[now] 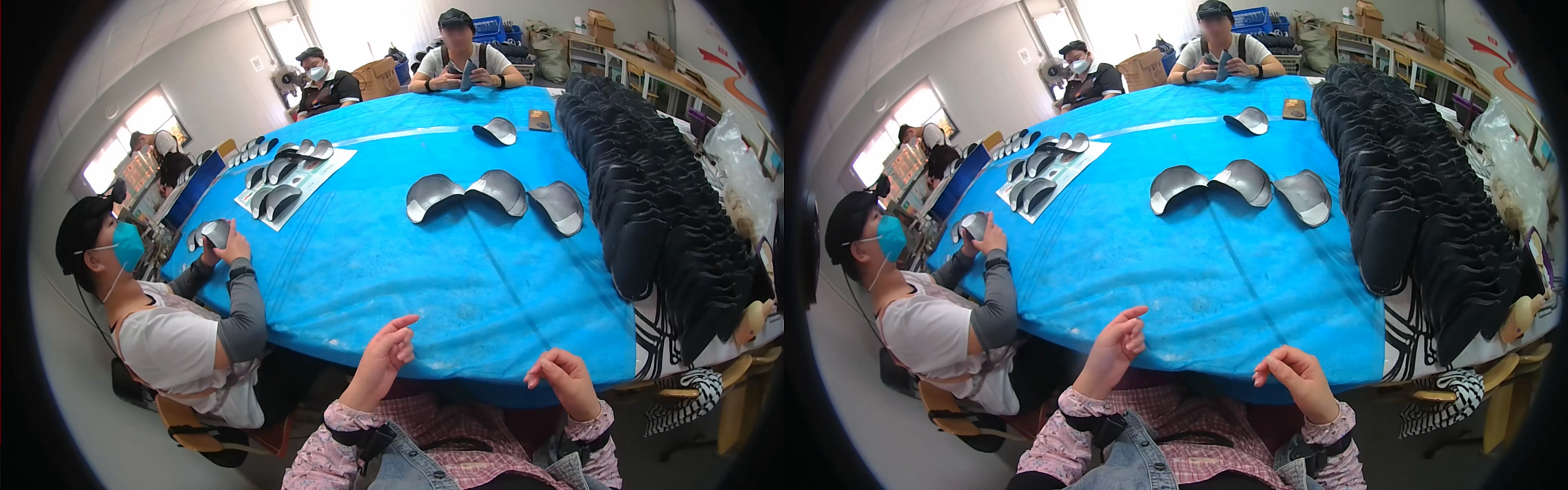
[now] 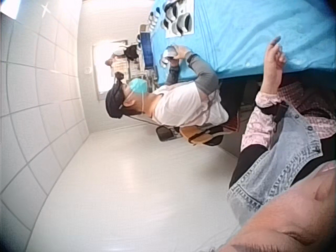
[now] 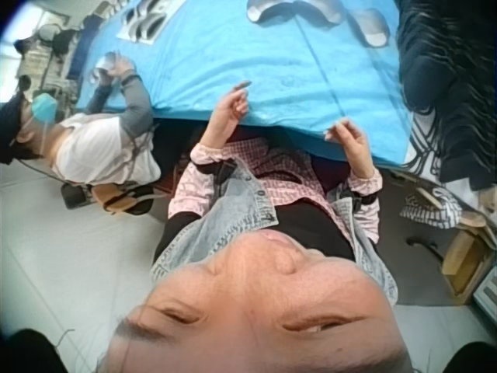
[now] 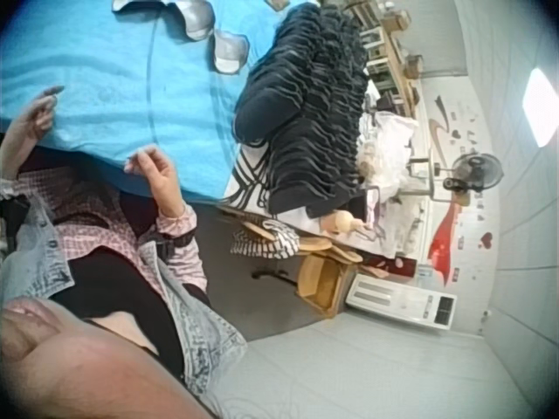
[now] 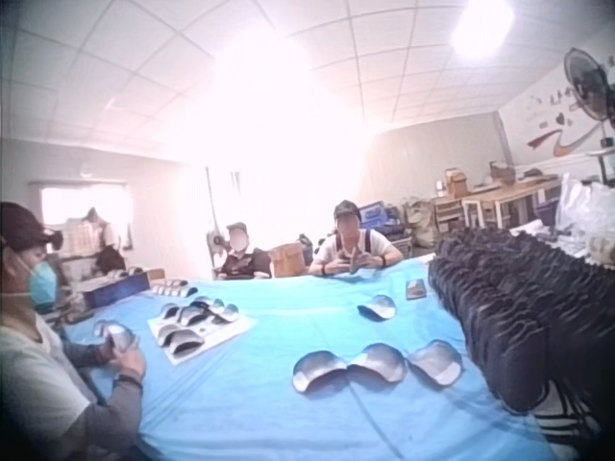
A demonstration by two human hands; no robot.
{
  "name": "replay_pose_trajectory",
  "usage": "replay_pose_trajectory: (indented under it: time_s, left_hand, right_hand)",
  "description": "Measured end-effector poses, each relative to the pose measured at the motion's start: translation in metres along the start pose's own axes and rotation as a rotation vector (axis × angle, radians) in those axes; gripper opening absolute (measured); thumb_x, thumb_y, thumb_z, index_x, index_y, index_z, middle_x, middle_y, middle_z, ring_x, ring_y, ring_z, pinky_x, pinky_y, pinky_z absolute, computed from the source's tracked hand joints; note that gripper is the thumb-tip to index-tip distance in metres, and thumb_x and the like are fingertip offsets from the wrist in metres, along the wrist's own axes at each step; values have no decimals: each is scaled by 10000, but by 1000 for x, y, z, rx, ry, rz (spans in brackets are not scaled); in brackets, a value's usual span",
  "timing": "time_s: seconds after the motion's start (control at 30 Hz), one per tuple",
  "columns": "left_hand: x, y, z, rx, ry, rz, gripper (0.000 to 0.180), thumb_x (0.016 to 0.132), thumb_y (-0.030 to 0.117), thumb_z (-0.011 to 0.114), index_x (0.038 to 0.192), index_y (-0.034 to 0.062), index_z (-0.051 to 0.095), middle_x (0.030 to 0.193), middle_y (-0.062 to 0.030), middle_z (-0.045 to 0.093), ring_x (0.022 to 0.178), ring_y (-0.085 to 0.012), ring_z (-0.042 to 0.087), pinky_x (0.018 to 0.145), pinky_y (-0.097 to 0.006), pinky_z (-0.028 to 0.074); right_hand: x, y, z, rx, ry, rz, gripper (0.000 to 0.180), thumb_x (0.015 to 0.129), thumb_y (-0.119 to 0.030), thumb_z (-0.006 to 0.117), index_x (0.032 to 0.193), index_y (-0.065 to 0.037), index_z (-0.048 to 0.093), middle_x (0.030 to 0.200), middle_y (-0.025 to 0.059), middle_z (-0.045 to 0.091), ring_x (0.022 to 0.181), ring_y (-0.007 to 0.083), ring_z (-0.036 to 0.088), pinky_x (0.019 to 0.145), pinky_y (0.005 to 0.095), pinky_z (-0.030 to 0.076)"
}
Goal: The person is inspecting and sorting black shoe heel components at a production table.
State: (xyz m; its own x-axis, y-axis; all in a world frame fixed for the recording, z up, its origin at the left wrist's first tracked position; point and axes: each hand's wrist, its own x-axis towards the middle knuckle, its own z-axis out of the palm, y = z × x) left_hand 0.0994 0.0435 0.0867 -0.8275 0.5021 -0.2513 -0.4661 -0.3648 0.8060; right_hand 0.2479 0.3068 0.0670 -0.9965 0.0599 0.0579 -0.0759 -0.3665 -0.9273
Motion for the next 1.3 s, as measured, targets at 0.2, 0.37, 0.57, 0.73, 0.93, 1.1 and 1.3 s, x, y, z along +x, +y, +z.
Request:
replay_pose_trajectory:
  time_s: [0.2,0.37,0.57,0.73,0.93,1.1,1.3]
  left_hand:
    - [1,-1,1,-1,-61,-63,304,900,122,445,1167,-22,446,632,41,295,540,-51,318,515,-197,288]
    - [29,37,75,246,-317,14,342,914,152,436,1212,-16,432,653,44,314,553,-46,301,536,-198,282]
    - [140,43,91,264,-402,174,373,873,117,459,1228,4,447,715,46,427,605,-37,376,570,-194,349]
    - [218,-29,85,328,-389,208,288,860,168,501,1133,82,539,695,37,456,605,-44,428,534,-192,369]
    - [205,-17,65,360,-457,150,284,870,162,480,1131,59,519,688,30,462,601,-48,431,540,-192,373]
    - [208,-29,71,367,-529,173,255,876,171,481,1099,59,539,698,32,474,602,-46,427,538,-199,367]
    - [210,-29,73,395,-521,152,247,882,178,495,1097,65,546,704,34,472,614,-51,433,564,-189,377]
  right_hand:
    - [13,-35,11,-261,-141,118,186,898,-119,507,780,11,570,749,84,605,700,133,578,682,259,457]
    - [58,-92,18,-293,-292,25,224,898,-167,521,748,-5,562,696,57,596,646,97,554,628,234,432]
    - [175,-53,19,122,62,27,287,912,-275,489,716,-66,499,620,-6,468,567,90,469,601,236,418]
    - [181,-4,-40,-299,204,34,285,911,-242,494,673,-87,467,581,-13,428,495,74,411,518,210,374]
    - [185,1,-19,-230,44,47,284,917,-236,489,690,-65,479,592,5,474,514,76,469,534,214,405]
    - [177,-5,-24,-207,70,71,233,908,-213,503,742,-50,493,612,15,495,527,80,475,559,210,427]
    - [175,-10,-25,-175,76,65,131,880,-157,546,845,-45,489,699,18,522,594,79,491,584,209,426]
